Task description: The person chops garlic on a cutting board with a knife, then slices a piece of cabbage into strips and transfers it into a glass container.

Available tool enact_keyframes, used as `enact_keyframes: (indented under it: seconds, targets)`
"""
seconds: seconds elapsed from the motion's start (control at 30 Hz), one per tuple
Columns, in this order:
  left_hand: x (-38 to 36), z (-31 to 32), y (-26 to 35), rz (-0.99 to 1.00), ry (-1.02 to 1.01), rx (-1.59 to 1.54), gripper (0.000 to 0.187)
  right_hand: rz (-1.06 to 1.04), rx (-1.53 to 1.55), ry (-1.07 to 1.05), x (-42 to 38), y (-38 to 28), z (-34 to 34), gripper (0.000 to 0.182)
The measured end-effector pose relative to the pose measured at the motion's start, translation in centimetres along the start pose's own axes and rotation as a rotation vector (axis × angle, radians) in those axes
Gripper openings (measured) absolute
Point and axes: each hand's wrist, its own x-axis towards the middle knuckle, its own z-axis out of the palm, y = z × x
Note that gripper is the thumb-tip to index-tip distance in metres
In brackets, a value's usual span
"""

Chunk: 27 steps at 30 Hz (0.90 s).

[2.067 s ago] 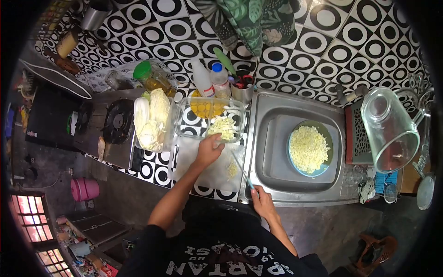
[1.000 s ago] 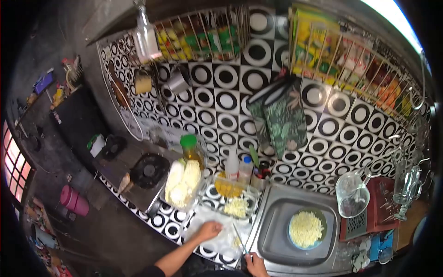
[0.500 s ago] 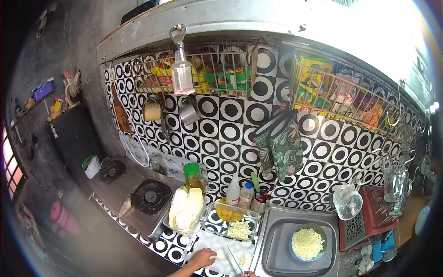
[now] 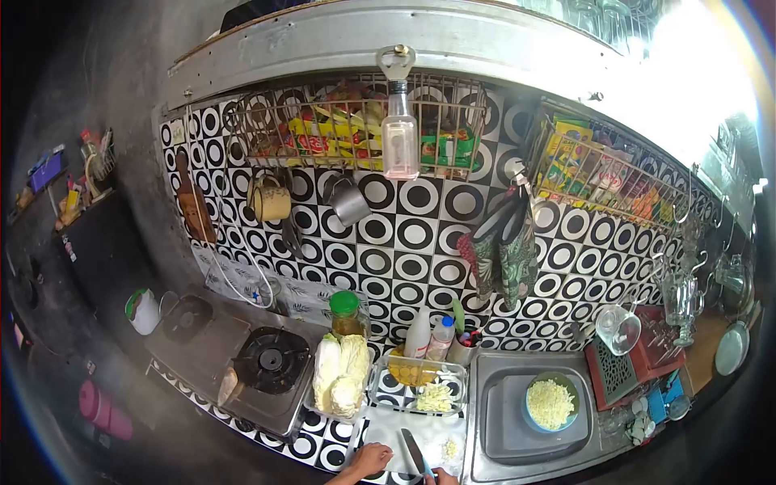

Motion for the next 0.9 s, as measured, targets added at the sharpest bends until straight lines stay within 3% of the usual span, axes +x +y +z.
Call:
enact_keyframes:
  seconds: [0.07,0.13,0.2,0.27,0.3,0.33,0.4,0.43,0.47,0.5,0.53,0.6,0.67,0.7,0.8,0.9]
  targets:
    - [-0.6,-1.4,-0.2,-0.106,0.011,-0.171,0.018,-0.004,0.058,0.024,0.1,-1.0,1.0,0.034]
    - [-1.1,-2.7,0.5,-0.405,0.020,-0.353,0.022,-0.021,0.092,0.128,0.0,-2.0,2.2,0.031]
    - [-1.3,-1.9,-1.6,-0.457,0.141,-0.671,0.019,-0.016,0.136,0.220,-0.4,-3.1,3.2,0.030]
    - [-1.5,-2.2,-3.6,-0.883,0.196,-1.430,0.017,-0.001,0.175,0.262,-0.7,-2.4,4.9,0.027]
    - [-1.8,-3.1,-3.6,-0.968,0.275,-1.935,0.018,-0.066,0.181,0.336,-1.0,-2.4,5.4,0.026]
    - [-1.8,-3.6,-3.0,-0.969,0.336,-1.907,0.018,-0.129,0.187,0.413,-1.3,-2.3,6.0,0.025]
    - [-2.0,-5.1,0.1,-0.896,0.252,-1.373,0.018,-0.098,0.152,0.516,-1.5,-1.1,7.6,0.024]
    - [-2.5,-4.9,1.0,-0.766,0.198,-1.044,0.018,0.014,0.202,0.485,-2.2,-1.5,7.7,0.026]
    - [-3.1,-4.6,1.2,-0.513,0.175,-0.895,0.017,0.133,0.256,0.447,-2.9,-1.9,8.0,0.027]
    - [-3.1,-4.7,1.1,-0.483,0.078,-0.618,0.018,0.140,0.265,0.503,-3.0,-1.4,8.8,0.026]
    - [-3.0,-5.7,2.1,-0.609,0.047,-0.869,0.017,0.154,0.272,0.554,-3.1,-0.7,9.7,0.025]
    - [-2.6,-7.5,1.7,-0.879,0.074,-1.715,0.008,0.076,0.213,0.654,-4.0,-2.6,8.9,0.025]
    - [-2.9,-8.7,1.3,-0.760,0.187,-1.655,0.007,0.076,0.267,0.659,-4.3,-2.3,9.0,0.025]
    - [-3.1,-10.0,1.6,-0.737,0.116,-1.608,0.008,0.082,0.258,0.677,-3.9,-1.4,9.4,0.024]
    - [-4.2,-10.5,0.5,-0.599,-0.004,-1.126,0.014,0.254,0.408,0.542,-4.5,-2.6,8.1,0.025]
    - [-6.4,-9.0,-2.0,-0.481,0.030,-0.801,0.009,0.287,0.340,0.498,-4.4,-2.9,7.6,0.022]
